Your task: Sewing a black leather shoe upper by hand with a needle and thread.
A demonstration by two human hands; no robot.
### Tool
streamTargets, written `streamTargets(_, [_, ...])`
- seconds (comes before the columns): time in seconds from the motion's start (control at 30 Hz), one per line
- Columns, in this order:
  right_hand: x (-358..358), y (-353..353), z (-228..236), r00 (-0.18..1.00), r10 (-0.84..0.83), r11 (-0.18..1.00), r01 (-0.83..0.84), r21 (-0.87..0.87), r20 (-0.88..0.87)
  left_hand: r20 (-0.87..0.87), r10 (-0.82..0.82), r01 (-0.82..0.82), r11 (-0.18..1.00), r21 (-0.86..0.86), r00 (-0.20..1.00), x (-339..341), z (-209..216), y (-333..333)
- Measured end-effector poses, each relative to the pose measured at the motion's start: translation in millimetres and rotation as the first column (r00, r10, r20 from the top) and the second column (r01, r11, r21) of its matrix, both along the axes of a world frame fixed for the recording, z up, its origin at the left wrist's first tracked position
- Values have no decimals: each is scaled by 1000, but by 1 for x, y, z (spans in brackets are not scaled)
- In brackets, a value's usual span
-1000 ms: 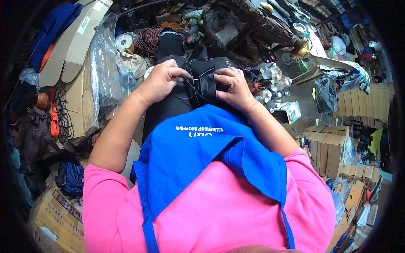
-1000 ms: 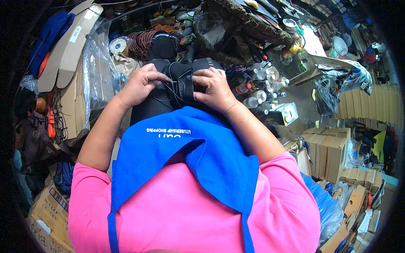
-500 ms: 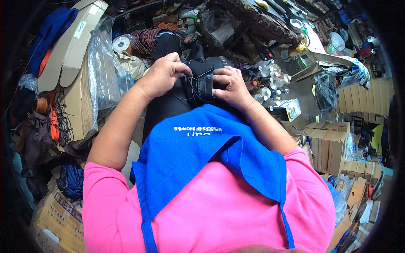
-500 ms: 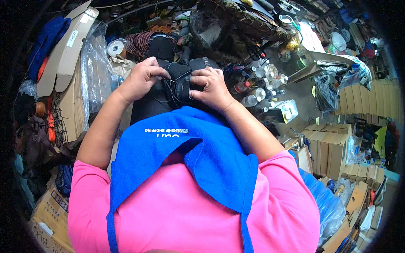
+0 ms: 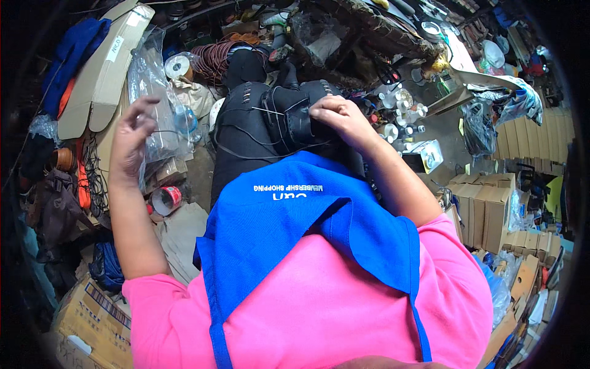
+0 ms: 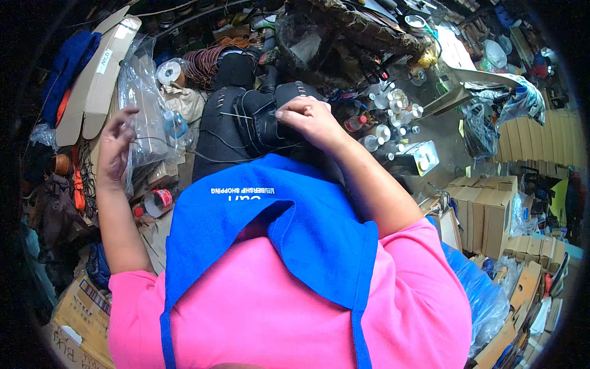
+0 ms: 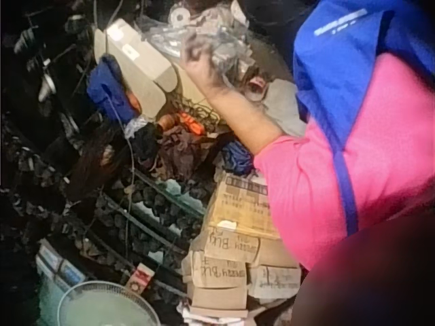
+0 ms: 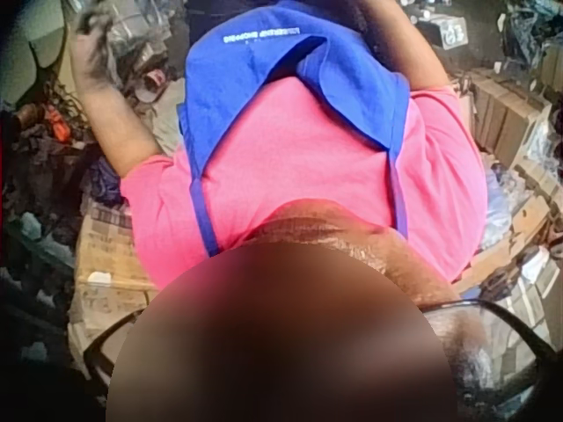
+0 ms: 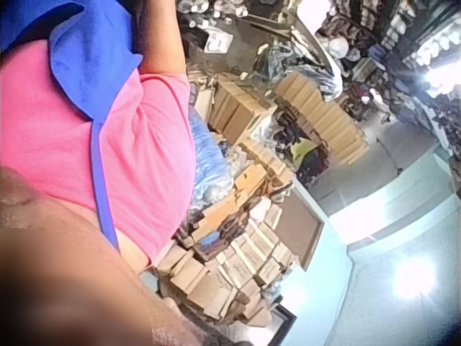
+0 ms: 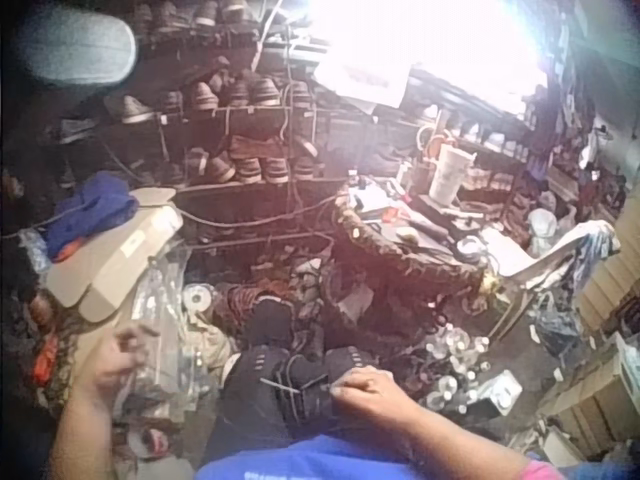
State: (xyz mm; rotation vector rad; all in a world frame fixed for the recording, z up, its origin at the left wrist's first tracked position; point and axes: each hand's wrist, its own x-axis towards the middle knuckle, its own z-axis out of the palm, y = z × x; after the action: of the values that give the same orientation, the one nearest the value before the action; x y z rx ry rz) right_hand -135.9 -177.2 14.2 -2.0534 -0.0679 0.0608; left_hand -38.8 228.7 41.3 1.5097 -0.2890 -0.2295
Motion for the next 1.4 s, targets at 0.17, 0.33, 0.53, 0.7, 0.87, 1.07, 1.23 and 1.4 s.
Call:
streamTargets(0.17, [4, 20, 9, 980, -104, 972, 65, -228, -167, 338, -15, -171, 841, 513, 941, -10, -4, -40])
streamTargets(0.33, [4, 19, 6, 987, -84, 955, 41, -295, -134, 550, -410, 72, 843, 534, 727, -34, -1, -140])
streamTargets(0.53, [-10, 23, 7, 934, -165, 887, 281, -367, 317, 546, -477, 84, 800, 594, 689, -21, -18, -157])
streamTargets(0.7, [-12, 45, 37, 937, 135, 787, 97, -610, 323, 559, -392, 22, 832, 555, 731, -23, -14, -153])
streamTargets(0.87, [-12, 42, 30, 970, 159, 734, 7, -679, 182, 536, -314, -95, 792, 603, 784, -18, -15, -134])
streamTargets(1.07, [-14, 36, 26, 997, 81, 825, -60, -561, 13, 413, -277, 34, 861, 508, 868, -29, -14, -136])
streamTargets(1.23, [-11, 51, 35, 836, 332, 768, 29, -640, 437, 405, -94, -99, 897, 431, 909, -30, -25, -136])
streamTargets(1.4, [-5, 58, 25, 868, 408, 627, -42, -778, 282, 422, -77, -126, 893, 431, 903, -34, -15, -139])
